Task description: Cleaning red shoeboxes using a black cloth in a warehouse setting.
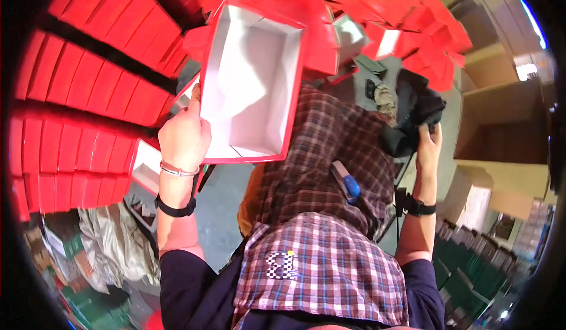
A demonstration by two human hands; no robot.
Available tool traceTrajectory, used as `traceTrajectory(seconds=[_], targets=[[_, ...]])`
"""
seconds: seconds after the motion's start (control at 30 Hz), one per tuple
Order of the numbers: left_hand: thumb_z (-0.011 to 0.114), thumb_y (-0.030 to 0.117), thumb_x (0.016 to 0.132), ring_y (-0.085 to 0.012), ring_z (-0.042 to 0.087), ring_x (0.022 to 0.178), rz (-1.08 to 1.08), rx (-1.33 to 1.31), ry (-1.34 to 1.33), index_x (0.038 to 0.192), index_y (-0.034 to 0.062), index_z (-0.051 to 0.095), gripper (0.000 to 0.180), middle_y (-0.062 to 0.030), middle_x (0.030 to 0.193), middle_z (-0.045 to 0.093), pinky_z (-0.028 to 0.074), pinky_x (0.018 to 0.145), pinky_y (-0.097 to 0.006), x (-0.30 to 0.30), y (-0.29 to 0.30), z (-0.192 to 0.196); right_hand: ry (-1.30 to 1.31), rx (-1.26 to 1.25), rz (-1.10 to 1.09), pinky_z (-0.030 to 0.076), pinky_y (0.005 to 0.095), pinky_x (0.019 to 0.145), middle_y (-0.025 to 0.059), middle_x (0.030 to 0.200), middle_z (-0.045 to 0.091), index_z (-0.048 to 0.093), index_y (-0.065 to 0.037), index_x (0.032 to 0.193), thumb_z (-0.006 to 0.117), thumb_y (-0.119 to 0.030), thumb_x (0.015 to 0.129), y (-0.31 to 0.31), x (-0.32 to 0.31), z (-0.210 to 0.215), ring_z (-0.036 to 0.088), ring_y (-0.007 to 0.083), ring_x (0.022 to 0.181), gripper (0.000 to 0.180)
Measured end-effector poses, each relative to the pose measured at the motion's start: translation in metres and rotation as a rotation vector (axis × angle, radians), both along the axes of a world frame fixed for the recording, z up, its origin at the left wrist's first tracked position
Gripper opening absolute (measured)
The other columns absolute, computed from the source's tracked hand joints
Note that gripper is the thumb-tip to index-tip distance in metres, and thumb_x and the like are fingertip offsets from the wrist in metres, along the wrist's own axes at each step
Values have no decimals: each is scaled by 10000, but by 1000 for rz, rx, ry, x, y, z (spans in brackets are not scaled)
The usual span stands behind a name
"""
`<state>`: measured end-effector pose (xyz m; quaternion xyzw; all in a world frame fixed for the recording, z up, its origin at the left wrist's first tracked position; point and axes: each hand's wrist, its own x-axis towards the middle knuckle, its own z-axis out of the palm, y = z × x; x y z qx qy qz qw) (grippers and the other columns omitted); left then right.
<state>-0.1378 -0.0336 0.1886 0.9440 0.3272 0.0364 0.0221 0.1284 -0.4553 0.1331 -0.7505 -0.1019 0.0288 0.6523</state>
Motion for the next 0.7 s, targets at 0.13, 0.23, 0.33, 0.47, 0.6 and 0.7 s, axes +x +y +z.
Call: traceTrajectory(seconds=[0.13,0.23,0.33,0.47,0.6,0.7], targets=[[608,169,754,-302,634,667,-293,89,-133,1234,101,649,486,-119,793,616,512,584,-444,60,-38,10,-139,22,-39,425,244,924,32,1168,635,568,24,1260,620,-114,959,-5,-9,8,556,102,1049,336],[647,177,723,-304,639,906,-335,-349,-227,1200,112,668,483,-125,978,619,519,752,-389,97,-53,19,-85,134,-126,423,267,956,46,1199,625,562,14,1278,632,-125,957,-34,-18,3,554,116,1073,357],[661,167,728,-347,539,1201,-617,-395,-473,1299,133,614,574,-191,1268,549,448,985,-381,106,-17,-22,-66,153,-228,424,267,960,49,1205,624,558,10,1283,636,-129,956,-51,-31,-12,558,121,1078,365],[691,219,756,-325,284,1445,-609,-870,-146,1473,87,402,783,-231,1538,297,237,1166,-384,112,12,-21,-10,92,-279,418,266,971,45,1213,622,551,9,1295,647,-143,951,-63,-44,-21,557,126,1097,388],[702,304,751,-330,300,1436,-591,-976,-219,1468,88,412,803,-239,1505,358,245,1164,-386,138,-1,-16,-149,-187,-181,483,312,891,99,1129,654,590,8,1167,692,-93,871,-25,-53,-7,617,186,1015,329],[714,358,702,-427,400,1340,-673,-512,-284,1433,188,481,786,-288,1475,371,353,1101,-436,160,-66,20,-673,-525,51,515,418,863,192,1113,625,607,-15,1097,710,-50,688,50,-72,26,608,396,1010,423]])
